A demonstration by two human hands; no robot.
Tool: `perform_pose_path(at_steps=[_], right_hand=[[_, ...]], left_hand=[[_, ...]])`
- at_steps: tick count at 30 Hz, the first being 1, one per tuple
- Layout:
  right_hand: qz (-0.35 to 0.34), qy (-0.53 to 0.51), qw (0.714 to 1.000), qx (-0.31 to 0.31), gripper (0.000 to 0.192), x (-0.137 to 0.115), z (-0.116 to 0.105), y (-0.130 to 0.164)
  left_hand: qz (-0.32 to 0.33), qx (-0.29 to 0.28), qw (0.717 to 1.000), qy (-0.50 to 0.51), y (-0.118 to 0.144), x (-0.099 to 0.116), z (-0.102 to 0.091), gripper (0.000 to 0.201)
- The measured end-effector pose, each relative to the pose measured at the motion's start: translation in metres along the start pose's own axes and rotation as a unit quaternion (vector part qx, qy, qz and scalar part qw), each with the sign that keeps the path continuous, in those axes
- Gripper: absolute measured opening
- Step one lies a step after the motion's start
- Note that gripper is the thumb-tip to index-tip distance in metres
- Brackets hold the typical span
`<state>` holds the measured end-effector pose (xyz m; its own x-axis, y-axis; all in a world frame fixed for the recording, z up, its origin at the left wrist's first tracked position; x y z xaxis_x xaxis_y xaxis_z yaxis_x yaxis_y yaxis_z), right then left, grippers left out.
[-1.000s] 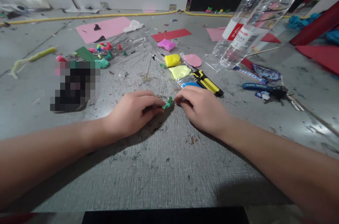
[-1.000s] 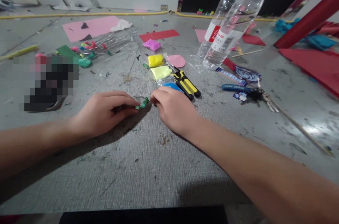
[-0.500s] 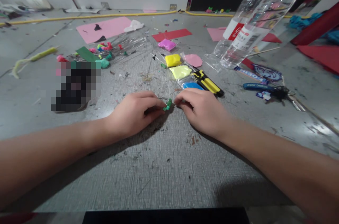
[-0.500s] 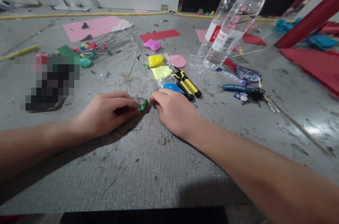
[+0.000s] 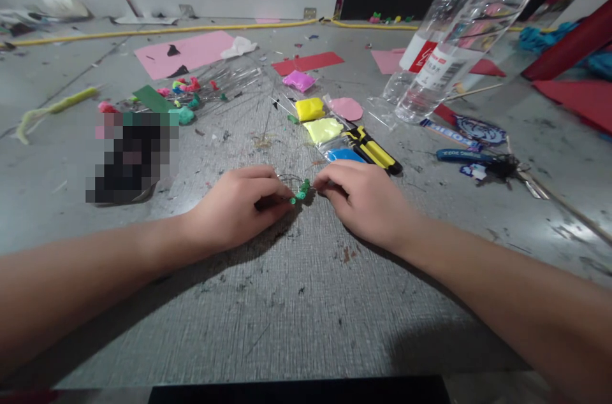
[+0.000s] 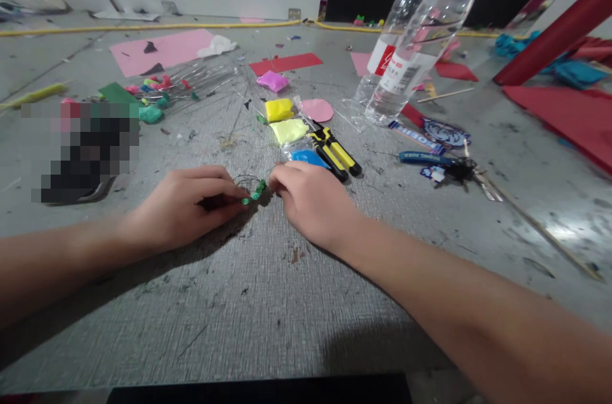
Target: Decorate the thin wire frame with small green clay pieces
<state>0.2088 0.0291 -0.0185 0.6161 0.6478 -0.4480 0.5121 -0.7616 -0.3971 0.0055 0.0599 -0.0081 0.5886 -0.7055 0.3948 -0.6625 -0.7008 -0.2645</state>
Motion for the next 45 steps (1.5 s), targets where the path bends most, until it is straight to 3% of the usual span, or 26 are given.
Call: perform_pose_path(at_steps=[22,25,29,33,36,39,45], right_hand=[[-0.028,0.003,0.999,0.021,0.022,-0.004,-0.001,0.002],[-0.031,0.02,0.999,0.039,0.022,0.0,-0.003,0.002],[-0.029,0.03,0.998,0.043,0.021,0.005,-0.004,0.001],[-0.022,0.029,0.999,0.037,0.019,0.006,-0.004,0.001],[-0.009,0.041,0.998,0.045,0.013,0.003,-0.005,0.002],[-0.008,0.043,0.998,0.037,0.01,-0.003,-0.005,0.003],[-0.034,0.009,0.999,-0.006,0.01,-0.019,-0.006,0.006]], left_hand=[[0.007,-0.004,1.0,0.006,0.001,0.002,0.0,0.012],[-0.017,0.004,1.0,0.023,0.0,0.003,-0.003,0.014],[-0.07,0.066,0.995,0.038,0.001,0.004,-0.013,0.015],[-0.151,0.116,0.979,-0.072,0.004,-0.003,-0.015,0.027],[-0.208,0.057,0.962,-0.169,0.005,-0.013,-0.007,0.037],[-0.197,0.009,0.966,-0.169,0.004,-0.018,0.0,0.03],[-0.174,0.037,0.978,-0.11,0.0,-0.017,-0.004,0.025]])
Point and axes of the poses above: each hand's wrist, its own y-axis away from the middle knuckle, its own z-axis out of the palm, x = y × z, the point moved 3 cm from there along -y, towards the middle knuckle, and after that the axes turned 12 degrees about -z, right-handed, at the moved point
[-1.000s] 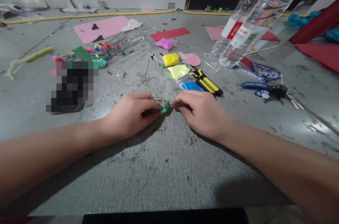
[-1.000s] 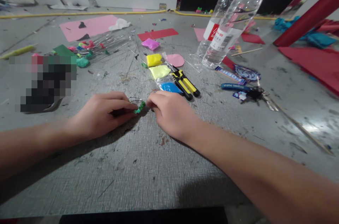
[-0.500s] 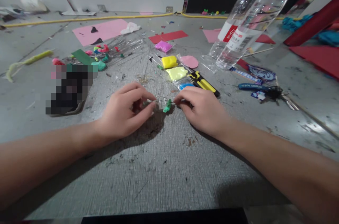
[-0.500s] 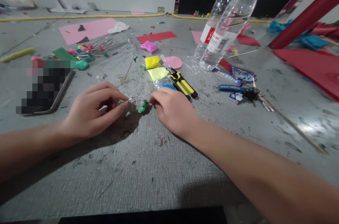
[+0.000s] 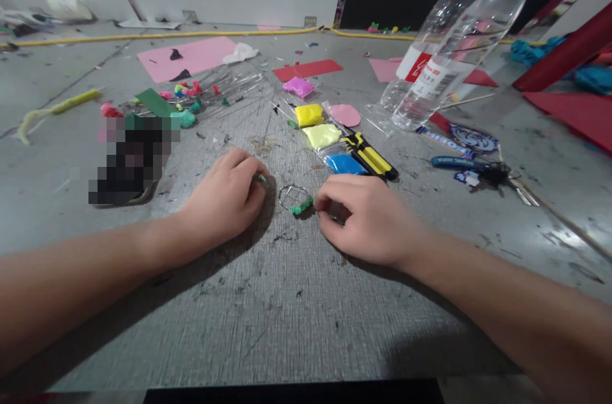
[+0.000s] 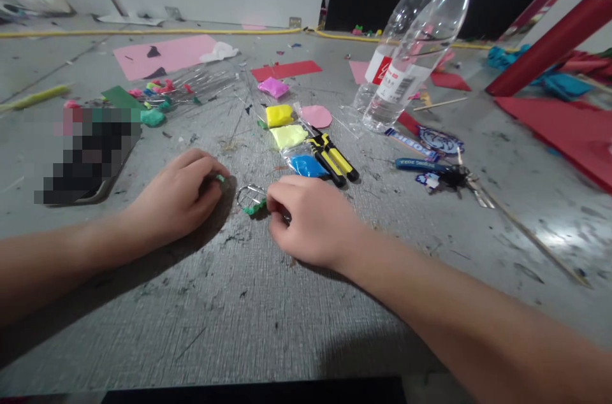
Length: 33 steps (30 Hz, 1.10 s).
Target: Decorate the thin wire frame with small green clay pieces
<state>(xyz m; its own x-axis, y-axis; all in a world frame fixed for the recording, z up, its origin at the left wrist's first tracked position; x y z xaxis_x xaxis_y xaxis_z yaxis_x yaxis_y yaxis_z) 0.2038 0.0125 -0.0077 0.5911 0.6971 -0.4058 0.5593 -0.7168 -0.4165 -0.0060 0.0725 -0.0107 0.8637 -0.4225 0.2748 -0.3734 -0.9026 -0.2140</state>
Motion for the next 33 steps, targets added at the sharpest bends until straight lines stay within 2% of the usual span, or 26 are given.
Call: perform_pose_path(at_steps=[4,8,11,16,20,23,26,27,30,33], right_hand=[[0.031,-0.034,0.999,-0.029,0.017,-0.007,-0.002,0.001],[0.065,-0.059,0.996,-0.03,0.016,-0.005,-0.003,0.0],[0.059,-0.041,0.996,-0.06,0.01,-0.003,-0.002,-0.001],[0.046,0.018,0.99,-0.135,0.012,-0.008,0.001,0.0],[0.026,0.028,0.987,-0.157,0.01,-0.008,0.003,0.0],[-0.009,-0.001,0.992,-0.127,0.008,-0.002,0.004,-0.002],[-0.048,0.0,0.997,-0.061,0.007,0.004,0.001,-0.004],[-0.048,-0.005,0.998,-0.038,0.005,0.007,0.0,-0.005],[-0.02,-0.019,0.999,0.026,0.019,0.015,-0.004,-0.004],[0.006,0.001,0.998,0.059,0.021,0.02,-0.006,-0.003]], left_hand=[[-0.03,-0.02,0.999,0.032,-0.001,0.005,-0.004,0.024],[-0.023,-0.056,0.997,0.044,0.0,0.01,-0.005,0.025],[-0.013,-0.069,0.997,0.041,0.0,0.011,-0.005,0.022],[-0.015,-0.08,0.996,0.039,0.0,0.011,-0.003,0.029],[-0.022,-0.077,0.997,0.021,-0.001,0.013,-0.004,0.031],[-0.032,-0.07,0.997,0.021,-0.001,0.014,-0.005,0.033],[-0.044,-0.05,0.997,0.034,-0.001,0.013,-0.007,0.033],[-0.046,-0.043,0.997,0.039,0.0,0.013,-0.008,0.034],[-0.038,-0.033,0.997,0.055,0.0,0.012,-0.01,0.039],[-0.023,-0.037,0.996,0.075,0.0,0.012,-0.011,0.046]])
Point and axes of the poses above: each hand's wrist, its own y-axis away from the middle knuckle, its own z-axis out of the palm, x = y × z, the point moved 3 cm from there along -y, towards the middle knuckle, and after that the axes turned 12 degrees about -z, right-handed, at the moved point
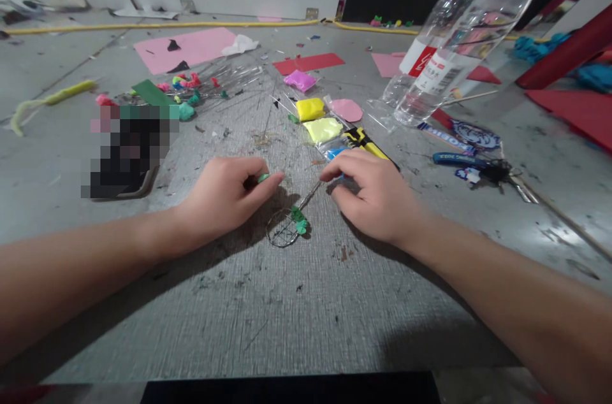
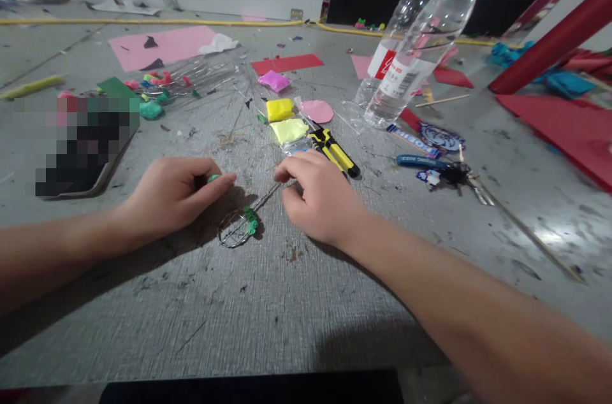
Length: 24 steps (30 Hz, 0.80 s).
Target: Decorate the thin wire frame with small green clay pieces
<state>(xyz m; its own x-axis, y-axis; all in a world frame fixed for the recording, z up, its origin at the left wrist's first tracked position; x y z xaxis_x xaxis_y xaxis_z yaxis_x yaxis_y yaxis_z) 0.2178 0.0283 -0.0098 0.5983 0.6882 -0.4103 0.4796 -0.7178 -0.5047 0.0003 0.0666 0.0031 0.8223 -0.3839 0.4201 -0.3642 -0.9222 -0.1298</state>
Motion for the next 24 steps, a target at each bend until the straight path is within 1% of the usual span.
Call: perform_pose_path(at_steps=[1,3,6,9,12,14,19,24], right_hand=[[-0.003,0.007,1.0,-0.004,0.02,0.0,0.001,0.0],[-0.02,0.014,0.999,-0.034,0.02,-0.001,0.003,-0.001],[-0.054,0.014,0.995,-0.086,0.019,-0.006,0.008,-0.001],[-0.101,-0.021,0.988,-0.114,0.018,-0.011,0.01,0.0],[-0.13,-0.061,0.982,-0.122,0.017,-0.015,0.011,0.002],[-0.119,-0.068,0.983,-0.118,0.016,-0.015,0.012,0.002],[-0.072,-0.043,0.988,-0.132,0.015,-0.012,0.012,0.002],[-0.056,-0.041,0.987,-0.143,0.011,-0.01,0.012,0.001]], left_hand=[[0.006,-0.003,1.0,0.006,0.0,0.0,-0.001,0.048],[0.02,-0.009,1.0,0.02,0.0,0.001,-0.001,0.048],[0.042,-0.009,0.998,0.048,0.001,0.003,-0.002,0.039],[0.059,-0.004,0.996,0.073,0.002,0.004,-0.002,0.028],[0.077,-0.022,0.993,0.083,0.003,0.006,0.0,0.023],[0.074,-0.035,0.993,0.083,0.003,0.006,0.001,0.024],[0.032,-0.048,0.994,0.094,0.002,0.005,0.002,0.03],[0.018,-0.052,0.995,0.088,0.002,0.002,0.003,0.028]])
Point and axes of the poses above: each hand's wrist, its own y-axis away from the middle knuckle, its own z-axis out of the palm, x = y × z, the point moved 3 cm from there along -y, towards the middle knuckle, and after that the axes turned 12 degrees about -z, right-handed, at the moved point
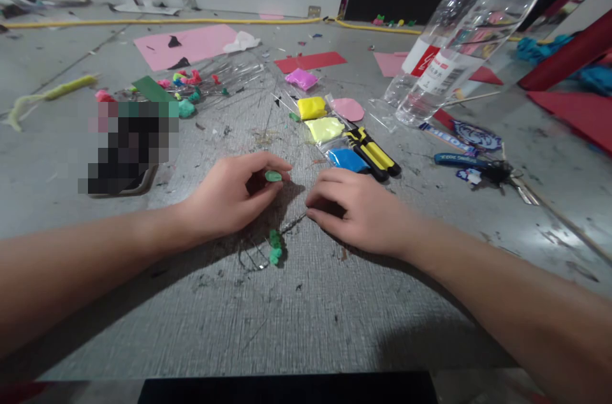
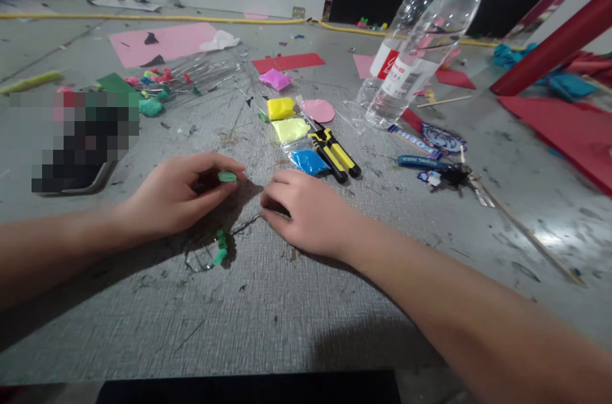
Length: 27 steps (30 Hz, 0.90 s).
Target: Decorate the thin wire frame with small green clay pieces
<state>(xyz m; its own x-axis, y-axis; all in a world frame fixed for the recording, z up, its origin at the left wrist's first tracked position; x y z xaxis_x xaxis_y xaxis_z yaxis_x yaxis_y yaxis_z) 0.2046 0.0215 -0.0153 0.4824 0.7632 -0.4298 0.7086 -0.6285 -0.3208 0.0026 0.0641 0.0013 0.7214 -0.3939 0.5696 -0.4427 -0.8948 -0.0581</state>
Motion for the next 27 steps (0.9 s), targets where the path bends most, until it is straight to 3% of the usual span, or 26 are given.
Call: perform_pose_path(at_steps=[9,18,23,27], right_hand=[[0.0,-0.005,1.0,-0.015,0.009,-0.002,0.001,-0.001],[0.006,-0.009,1.0,-0.004,0.009,-0.002,0.004,0.0],[0.018,-0.006,1.0,-0.01,0.007,-0.002,0.005,-0.002],[0.019,-0.001,1.0,-0.016,0.006,-0.004,0.004,-0.004]], left_hand=[[-0.064,0.037,0.997,-0.017,-0.003,-0.006,-0.002,0.029],[-0.043,0.037,0.998,-0.018,-0.005,-0.007,-0.005,0.022],[0.045,0.041,0.996,-0.063,-0.011,-0.01,-0.002,0.031],[0.11,0.117,0.977,-0.14,-0.025,-0.015,-0.016,0.036]])
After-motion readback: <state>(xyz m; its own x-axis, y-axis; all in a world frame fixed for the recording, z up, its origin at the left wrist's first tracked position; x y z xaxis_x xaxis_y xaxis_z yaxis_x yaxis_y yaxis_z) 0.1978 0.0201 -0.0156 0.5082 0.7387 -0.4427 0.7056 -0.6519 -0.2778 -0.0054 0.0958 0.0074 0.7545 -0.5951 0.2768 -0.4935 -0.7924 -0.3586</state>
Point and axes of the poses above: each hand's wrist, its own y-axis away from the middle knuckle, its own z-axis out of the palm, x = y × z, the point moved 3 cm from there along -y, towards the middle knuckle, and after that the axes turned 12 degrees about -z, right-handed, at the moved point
